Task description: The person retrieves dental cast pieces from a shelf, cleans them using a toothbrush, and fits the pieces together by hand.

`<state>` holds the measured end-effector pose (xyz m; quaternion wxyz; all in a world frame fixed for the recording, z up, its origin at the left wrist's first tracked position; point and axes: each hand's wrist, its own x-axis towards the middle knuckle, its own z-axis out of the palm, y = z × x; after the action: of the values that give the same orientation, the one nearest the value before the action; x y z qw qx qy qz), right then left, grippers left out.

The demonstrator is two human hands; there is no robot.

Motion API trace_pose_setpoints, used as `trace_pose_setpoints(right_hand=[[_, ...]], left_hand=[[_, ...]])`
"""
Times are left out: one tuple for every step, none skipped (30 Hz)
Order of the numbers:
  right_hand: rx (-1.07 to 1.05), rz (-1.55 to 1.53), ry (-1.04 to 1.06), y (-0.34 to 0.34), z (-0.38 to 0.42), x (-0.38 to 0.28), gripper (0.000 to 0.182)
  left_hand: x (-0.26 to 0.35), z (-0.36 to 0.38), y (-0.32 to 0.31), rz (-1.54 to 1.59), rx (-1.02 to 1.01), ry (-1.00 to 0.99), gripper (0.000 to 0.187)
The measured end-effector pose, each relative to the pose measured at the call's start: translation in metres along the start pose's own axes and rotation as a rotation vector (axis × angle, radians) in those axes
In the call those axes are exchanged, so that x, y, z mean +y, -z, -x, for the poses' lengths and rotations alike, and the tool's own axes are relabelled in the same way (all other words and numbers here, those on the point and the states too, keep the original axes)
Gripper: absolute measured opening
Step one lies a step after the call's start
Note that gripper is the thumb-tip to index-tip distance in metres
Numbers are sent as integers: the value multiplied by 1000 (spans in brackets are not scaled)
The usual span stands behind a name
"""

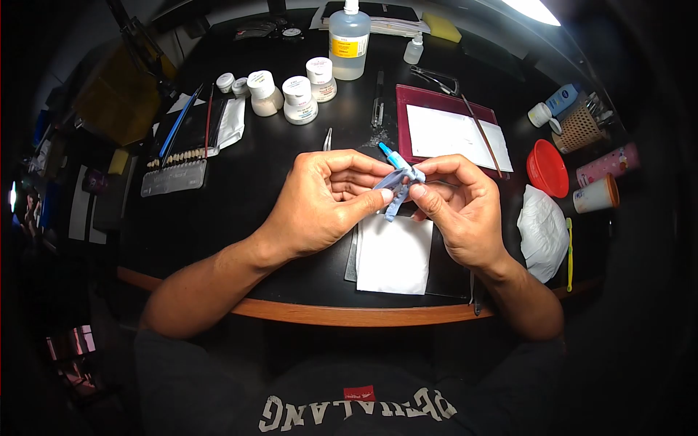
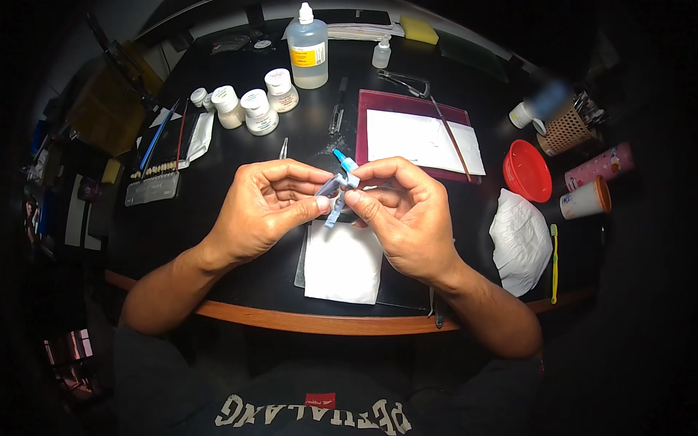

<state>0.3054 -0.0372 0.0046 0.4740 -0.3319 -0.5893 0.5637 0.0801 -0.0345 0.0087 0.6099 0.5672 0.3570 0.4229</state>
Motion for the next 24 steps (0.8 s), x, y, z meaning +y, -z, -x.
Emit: trace_pose_setpoints(right_hand=[[-3, 7, 9, 0, 0, 0, 23], [-7, 7, 8, 0, 0, 0, 23], [-11, 8, 6, 0, 0, 1, 23], [-14, 9, 2, 0, 1, 1, 23], [-11, 14, 11, -1, 1, 2, 23], [-8, 18, 20, -2, 1, 1, 23], [-4, 22, 30, -2, 1, 1, 23], [-4, 21, 33, -2, 2, 1, 23], [-4, 20, 37, -2, 1, 1, 23], [-5, 20, 40, -2, 1, 0, 23], [-7, 28, 43, -2, 1, -1, 23], [-9, 35, 45, -2, 1, -1, 23], [-10, 41, 45, -1, 2, -1, 23], [-8, 37, 44, -1, 2, -1, 23], [-5, 32, 41, 0, 1, 0, 23], [-3, 26, 38, 0, 1, 0, 23], [9, 27, 40, -2, 1, -2, 22], [10, 29, 34, -1, 1, -2, 22], [11, 32, 30, 0, 1, -1, 22], [26, 47, 38, -1, 1, -1, 22], [35, 44, 32, -1, 0, -1, 22], [44, 42, 26, 0, 0, -1, 22], [52, 42, 22, 0, 0, -1, 22], [59, 33, 13, -1, 0, -3, 22]], left_hand=[[0, 0, 0, -6, 3, -3, 30], [1, 0, 0, -12, 6, -11, 30], [1, -1, 1, -18, 8, -18, 30], [1, 0, 1, -23, 10, -23, 31], [0, 0, 1, -19, 9, -25, 31], [0, 0, 1, -16, 7, -25, 31], [0, 0, 1, -13, 4, -26, 32], [0, 1, 1, -23, 2, -25, 31], [0, 1, 1, -33, 0, -25, 31], [0, 1, 1, -41, -1, -24, 31], [0, 1, 1, -25, -1, -19, 30], [0, 1, 1, -9, 0, -13, 30], [0, 2, 1, 7, 1, -5, 29], [-1, 2, 1, 31, -7, -1, 29], [-3, 1, 2, 55, -14, 5, 29], [-4, 0, 2, 80, -19, 10, 28], [-5, 0, 2, 74, -30, 6, 28], [-4, 0, 1, 69, -41, 4, 29], [-4, 0, -1, 62, -53, 1, 29], [-6, 1, -2, 69, -54, -18, 30], [-6, 2, -2, 54, -50, -8, 29], [-6, 1, -2, 40, -47, 2, 29], [-5, 1, -1, 26, -45, 10, 29], [-6, 1, -1, 35, -53, 14, 29]])
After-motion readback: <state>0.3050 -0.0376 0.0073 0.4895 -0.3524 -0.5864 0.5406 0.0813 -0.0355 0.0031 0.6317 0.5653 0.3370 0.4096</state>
